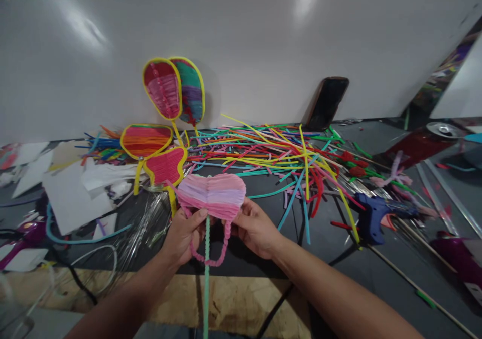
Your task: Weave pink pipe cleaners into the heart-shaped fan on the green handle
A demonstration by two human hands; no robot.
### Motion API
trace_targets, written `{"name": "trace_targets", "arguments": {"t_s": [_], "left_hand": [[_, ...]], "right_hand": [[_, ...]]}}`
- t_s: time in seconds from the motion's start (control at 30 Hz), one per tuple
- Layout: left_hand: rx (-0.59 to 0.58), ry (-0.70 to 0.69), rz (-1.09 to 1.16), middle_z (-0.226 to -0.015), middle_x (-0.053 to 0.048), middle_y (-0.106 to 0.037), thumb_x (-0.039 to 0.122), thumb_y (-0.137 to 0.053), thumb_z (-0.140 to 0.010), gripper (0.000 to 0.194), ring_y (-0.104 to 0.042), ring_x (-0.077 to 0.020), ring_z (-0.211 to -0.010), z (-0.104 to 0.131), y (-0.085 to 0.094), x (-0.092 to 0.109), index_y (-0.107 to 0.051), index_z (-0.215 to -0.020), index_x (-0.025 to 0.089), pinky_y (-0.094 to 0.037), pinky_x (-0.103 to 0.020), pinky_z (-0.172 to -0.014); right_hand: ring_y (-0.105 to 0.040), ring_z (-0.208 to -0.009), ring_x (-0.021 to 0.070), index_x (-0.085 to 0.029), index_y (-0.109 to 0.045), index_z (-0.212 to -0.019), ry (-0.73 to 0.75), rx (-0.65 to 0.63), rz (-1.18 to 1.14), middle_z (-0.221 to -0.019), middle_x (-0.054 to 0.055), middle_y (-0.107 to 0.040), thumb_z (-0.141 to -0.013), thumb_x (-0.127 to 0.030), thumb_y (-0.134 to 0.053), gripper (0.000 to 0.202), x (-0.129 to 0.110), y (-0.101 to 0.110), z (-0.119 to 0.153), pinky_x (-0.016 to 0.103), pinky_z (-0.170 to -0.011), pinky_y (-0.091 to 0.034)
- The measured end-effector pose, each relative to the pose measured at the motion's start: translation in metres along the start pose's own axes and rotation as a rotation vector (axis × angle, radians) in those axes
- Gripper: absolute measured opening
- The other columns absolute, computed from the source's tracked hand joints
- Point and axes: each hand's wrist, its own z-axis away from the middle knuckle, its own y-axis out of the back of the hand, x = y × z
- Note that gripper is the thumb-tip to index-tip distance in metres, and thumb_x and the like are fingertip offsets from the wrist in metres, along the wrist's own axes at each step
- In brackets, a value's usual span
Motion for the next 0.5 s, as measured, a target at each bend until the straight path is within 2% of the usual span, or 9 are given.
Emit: {"name": "trace_targets", "arguments": {"t_s": [0.17, 0.33, 0.4, 0.5], "left_hand": [[0.112, -0.022, 0.016, -0.076, -0.002, -0.07, 0.02, -0.075, -0.063, 0.028, -0.066, -0.0153, -0.069, -0.0036, 0.0016, 0.0048, -0.063, -0.088, 0.014, -0.052, -0.026, -0.069], [0.186, -0.084, 0.045, -0.07, 0.002, -0.067, 0.021, -0.077, -0.061, 0.028, -0.062, -0.0118, -0.06, -0.0067, 0.0027, 0.0081, -0.061, -0.083, 0.016, -0.052, -0.026, -0.068], [0.179, -0.111, 0.026, -0.07, 0.002, -0.067, 0.021, -0.077, -0.061, 0.026, -0.062, -0.012, -0.061, -0.0056, 0.0008, 0.0078, -0.061, -0.082, 0.016, -0.052, -0.028, -0.07], [0.16, -0.136, -0.024, -0.076, -0.001, -0.069, 0.02, -0.077, -0.061, 0.026, -0.065, -0.0162, -0.074, -0.0014, -0.0034, 0.0067, -0.064, -0.084, 0.016, -0.05, -0.03, -0.076]], "right_hand": [[-0.054, -0.062, 0.0086, -0.02, -0.065, -0.085, 0.097, 0.098, 0.151, -0.072, -0.001, -0.062, -0.071, -0.034, -0.072, 0.021, 0.0039, 0.0077, -0.004, 0.021, -0.063, -0.046], [-0.057, -0.075, 0.013, -0.021, -0.065, -0.094, 0.166, 0.16, 0.273, -0.086, 0.003, -0.064, -0.077, -0.04, -0.064, 0.025, 0.0017, 0.0072, -0.0027, 0.025, -0.069, -0.047], [-0.055, -0.071, 0.0132, -0.02, -0.066, -0.091, 0.204, 0.152, 0.366, -0.08, 0.002, -0.063, -0.076, -0.041, -0.065, 0.026, 0.0006, 0.0054, -0.0015, 0.026, -0.067, -0.046], [-0.05, -0.063, 0.0115, -0.018, -0.065, -0.076, 0.264, 0.139, 0.542, -0.066, 0.0, -0.057, -0.077, -0.041, -0.063, 0.024, -0.0016, 0.0026, 0.0002, 0.025, -0.063, -0.042]]}}
